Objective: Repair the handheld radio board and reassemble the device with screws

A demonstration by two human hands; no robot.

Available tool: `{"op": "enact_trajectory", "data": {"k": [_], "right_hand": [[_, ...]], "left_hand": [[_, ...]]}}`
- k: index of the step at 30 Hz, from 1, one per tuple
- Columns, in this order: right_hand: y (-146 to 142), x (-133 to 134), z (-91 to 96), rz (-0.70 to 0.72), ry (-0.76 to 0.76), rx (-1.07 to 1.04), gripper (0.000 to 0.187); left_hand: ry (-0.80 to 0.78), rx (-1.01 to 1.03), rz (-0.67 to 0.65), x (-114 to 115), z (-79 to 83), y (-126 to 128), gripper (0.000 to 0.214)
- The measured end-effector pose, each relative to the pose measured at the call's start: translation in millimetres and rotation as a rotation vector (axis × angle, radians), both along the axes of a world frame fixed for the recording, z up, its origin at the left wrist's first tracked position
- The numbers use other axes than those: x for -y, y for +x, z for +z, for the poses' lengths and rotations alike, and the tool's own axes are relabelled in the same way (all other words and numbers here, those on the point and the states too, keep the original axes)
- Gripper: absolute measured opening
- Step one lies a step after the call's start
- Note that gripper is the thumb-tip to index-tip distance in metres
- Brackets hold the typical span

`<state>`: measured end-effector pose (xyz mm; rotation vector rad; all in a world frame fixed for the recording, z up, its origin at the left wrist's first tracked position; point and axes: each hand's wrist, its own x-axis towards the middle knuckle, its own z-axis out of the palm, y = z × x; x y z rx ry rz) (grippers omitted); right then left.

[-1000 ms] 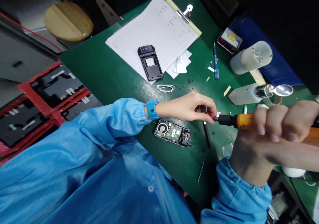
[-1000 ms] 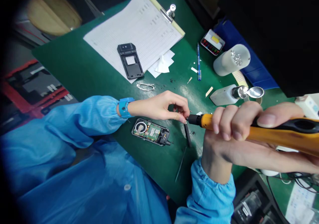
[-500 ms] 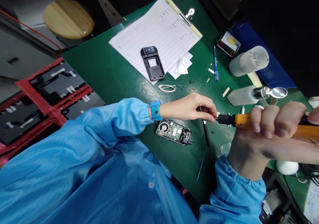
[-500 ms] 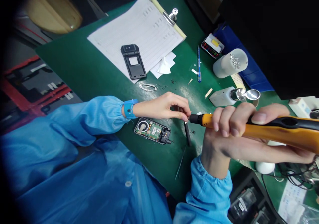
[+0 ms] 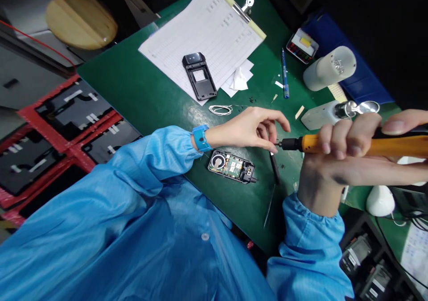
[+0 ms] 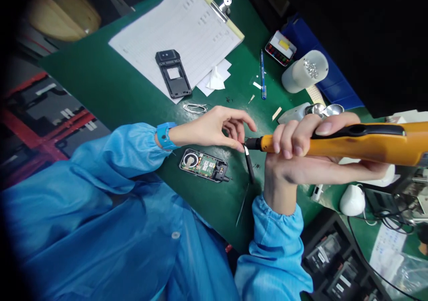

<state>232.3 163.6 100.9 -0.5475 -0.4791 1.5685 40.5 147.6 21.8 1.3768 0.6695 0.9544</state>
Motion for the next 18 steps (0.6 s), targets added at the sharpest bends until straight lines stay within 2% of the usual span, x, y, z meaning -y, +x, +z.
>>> {"op": "enact_trajectory", "data": {"k": [2,3,7,11,13,15,18], "right_hand": [[-12,5,-0.3,-0.193,0.279,0.276,0.085],[-18,6,-3.1,-0.234,0.37,0.367,0.085],[-31,7,-18.5,-0.243,0.574,0.511,0.082],[-33,11,-26.8,-0.142,0.572,0.546,0.085],[-34,10,-31.7,-0.157,0.578,0.487,0.09],[-36,9,-38.1,-0.171,0.569,0.465,0.091],[-40,9,-46.7,-0.145,0.49,0.516,0.085]], "left_hand": [[0.013,0.014,0.022,1,-1.5,-1,0.045],[0.032,0.016,0.017,0,-2.6,-2,0.042],[0.087,0.003,-0.089,-6,-8.3,-9,0.034],[0.056,-0.057,-0.121,-11,-11.9,-14,0.031],[0.056,-0.12,-0.102,-13,-12.2,-17,0.033],[0.104,-0.225,-0.057,-15,-12.1,-21,0.034],[0.186,-0.419,-0.039,-19,-12.5,-27,0.023]]}}
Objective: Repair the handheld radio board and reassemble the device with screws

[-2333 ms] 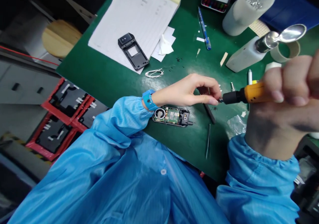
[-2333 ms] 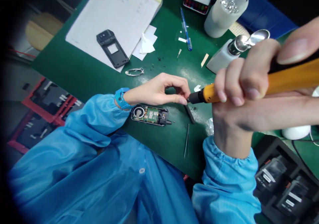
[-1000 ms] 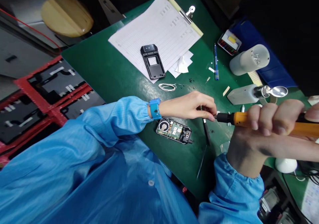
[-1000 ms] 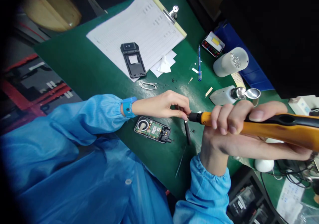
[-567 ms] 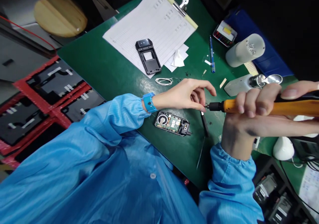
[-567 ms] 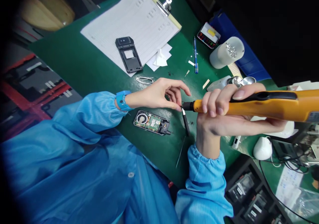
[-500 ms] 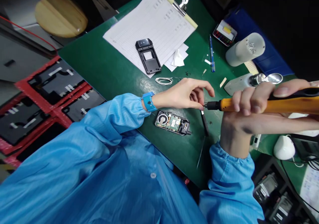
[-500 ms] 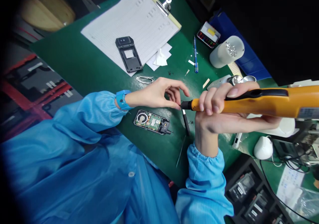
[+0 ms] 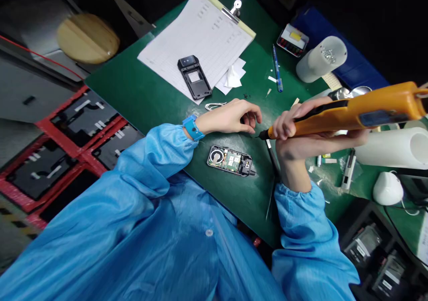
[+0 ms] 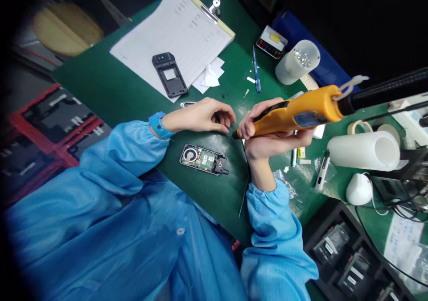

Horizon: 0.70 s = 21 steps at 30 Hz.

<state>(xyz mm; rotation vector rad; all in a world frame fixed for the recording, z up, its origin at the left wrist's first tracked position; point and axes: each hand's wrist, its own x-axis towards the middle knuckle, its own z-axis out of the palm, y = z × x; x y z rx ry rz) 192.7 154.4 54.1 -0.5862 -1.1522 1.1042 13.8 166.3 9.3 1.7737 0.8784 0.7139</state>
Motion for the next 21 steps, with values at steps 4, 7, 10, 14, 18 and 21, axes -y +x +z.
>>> {"op": "enact_trajectory", "data": {"k": [4,7,10,14,18,21], "right_hand": [[-3,3,-4.5,0.002,-0.015,0.009,0.086],[0,4,-2.0,0.12,0.019,-0.048,0.093],[3,6,3.8,0.162,-0.009,-0.122,0.091],[6,9,9.4,0.2,0.012,-0.13,0.092],[7,8,13.9,0.16,0.043,-0.16,0.104],[12,11,22.8,0.167,-0.008,-0.095,0.092]], "left_hand": [[0.044,-0.208,-0.07,-2,-1.8,0,0.016],[0.098,-0.283,-0.074,1,-2.3,3,0.016],[0.132,-0.302,-0.066,5,-1.4,6,0.01],[0.185,-0.263,-0.084,8,1.4,8,0.005],[0.279,-0.228,-0.125,13,5.8,9,0.006],[0.32,-0.222,-0.123,18,8.9,11,0.008]]}}
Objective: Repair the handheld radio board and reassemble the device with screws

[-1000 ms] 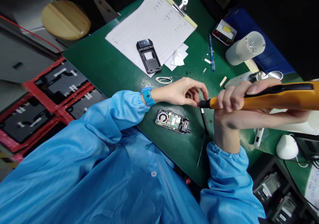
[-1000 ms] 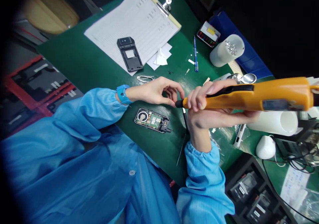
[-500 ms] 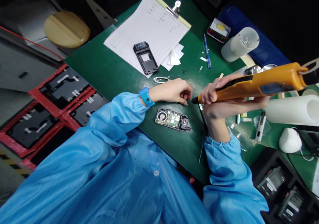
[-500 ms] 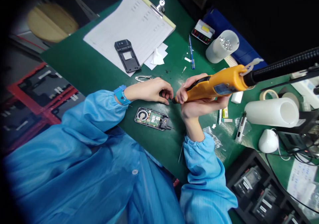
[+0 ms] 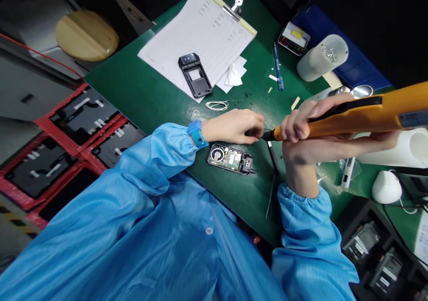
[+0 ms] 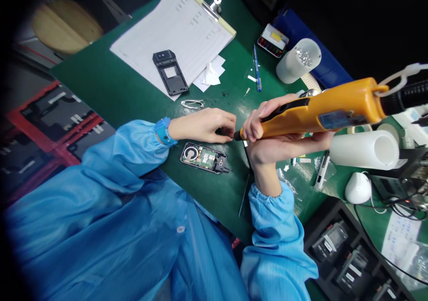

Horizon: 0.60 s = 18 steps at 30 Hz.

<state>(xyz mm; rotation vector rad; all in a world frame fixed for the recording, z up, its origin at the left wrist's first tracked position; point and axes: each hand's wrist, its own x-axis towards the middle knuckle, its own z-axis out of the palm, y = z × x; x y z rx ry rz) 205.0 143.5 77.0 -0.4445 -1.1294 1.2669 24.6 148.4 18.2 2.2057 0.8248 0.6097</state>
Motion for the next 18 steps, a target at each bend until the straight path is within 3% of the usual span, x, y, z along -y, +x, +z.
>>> {"op": "enact_trajectory", "data": {"k": [3,5,13,18], "right_hand": [[6,10,11.3,0.099,-0.053,0.118,0.067],[7,20,16.6,0.115,-0.05,0.139,0.061],[-4,50,14.5,0.141,-0.083,0.096,0.076],[-1,45,12.5,0.229,-0.068,0.197,0.072]], "left_hand": [[0.003,0.029,-0.013,9,1.6,0,0.008],[-0.018,0.057,-0.02,19,2.1,-3,0.009],[0.064,-0.023,0.191,92,-1.2,-21,0.049],[0.16,0.01,0.365,126,-13.3,-16,0.036]]}}
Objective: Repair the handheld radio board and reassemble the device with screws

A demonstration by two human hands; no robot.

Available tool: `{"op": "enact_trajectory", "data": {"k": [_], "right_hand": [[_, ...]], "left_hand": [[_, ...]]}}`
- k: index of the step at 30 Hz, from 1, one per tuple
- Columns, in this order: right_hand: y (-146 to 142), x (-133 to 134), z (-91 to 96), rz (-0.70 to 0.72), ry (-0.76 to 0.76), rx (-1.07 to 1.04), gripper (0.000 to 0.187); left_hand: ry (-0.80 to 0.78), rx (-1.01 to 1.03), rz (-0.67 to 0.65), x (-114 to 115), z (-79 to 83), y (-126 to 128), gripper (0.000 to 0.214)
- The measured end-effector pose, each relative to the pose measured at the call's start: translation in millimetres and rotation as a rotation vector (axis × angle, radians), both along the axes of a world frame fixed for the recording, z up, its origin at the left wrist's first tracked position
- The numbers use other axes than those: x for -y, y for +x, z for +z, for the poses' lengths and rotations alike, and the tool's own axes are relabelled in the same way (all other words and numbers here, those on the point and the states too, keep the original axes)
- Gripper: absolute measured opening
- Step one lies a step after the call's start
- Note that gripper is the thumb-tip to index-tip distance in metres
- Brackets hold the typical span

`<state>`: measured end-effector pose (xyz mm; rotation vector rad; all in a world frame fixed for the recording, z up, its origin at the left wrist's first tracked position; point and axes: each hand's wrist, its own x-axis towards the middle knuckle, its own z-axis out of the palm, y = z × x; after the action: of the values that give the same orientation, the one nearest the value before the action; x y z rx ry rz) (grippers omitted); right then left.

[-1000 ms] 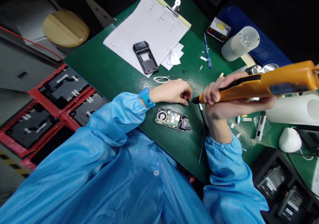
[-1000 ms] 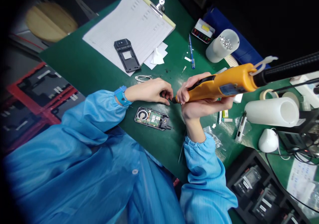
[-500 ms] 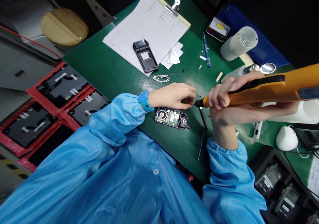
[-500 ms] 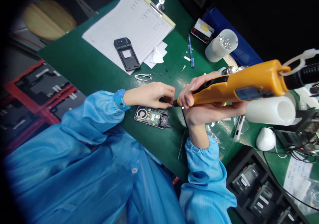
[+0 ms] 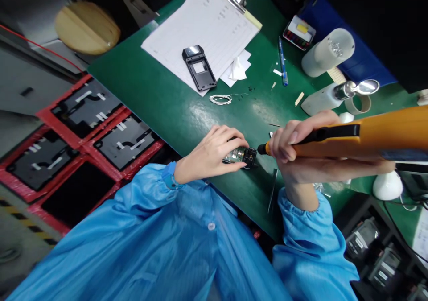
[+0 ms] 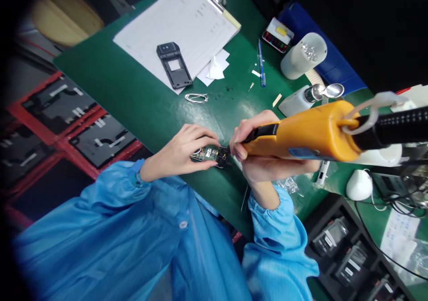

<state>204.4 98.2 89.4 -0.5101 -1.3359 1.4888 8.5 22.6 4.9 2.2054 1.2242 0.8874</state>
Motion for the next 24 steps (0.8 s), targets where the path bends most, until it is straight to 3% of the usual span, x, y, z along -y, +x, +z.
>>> {"op": "enact_trajectory", "data": {"k": [4,12,24], "right_hand": [[0,-3,-4.5,0.006,0.049,-0.023,0.078],[-9,5,-12.8,-0.017,0.043,-0.07,0.087],[-2,7,-1.0,0.026,-0.02,0.09,0.071]], "left_hand": [[-0.012,-0.005,0.094,11,-9.1,6,0.039],[-0.108,-0.022,0.146,12,-12.9,14,0.047],[-0.17,-0.014,0.12,10,-11.6,13,0.044]]}}
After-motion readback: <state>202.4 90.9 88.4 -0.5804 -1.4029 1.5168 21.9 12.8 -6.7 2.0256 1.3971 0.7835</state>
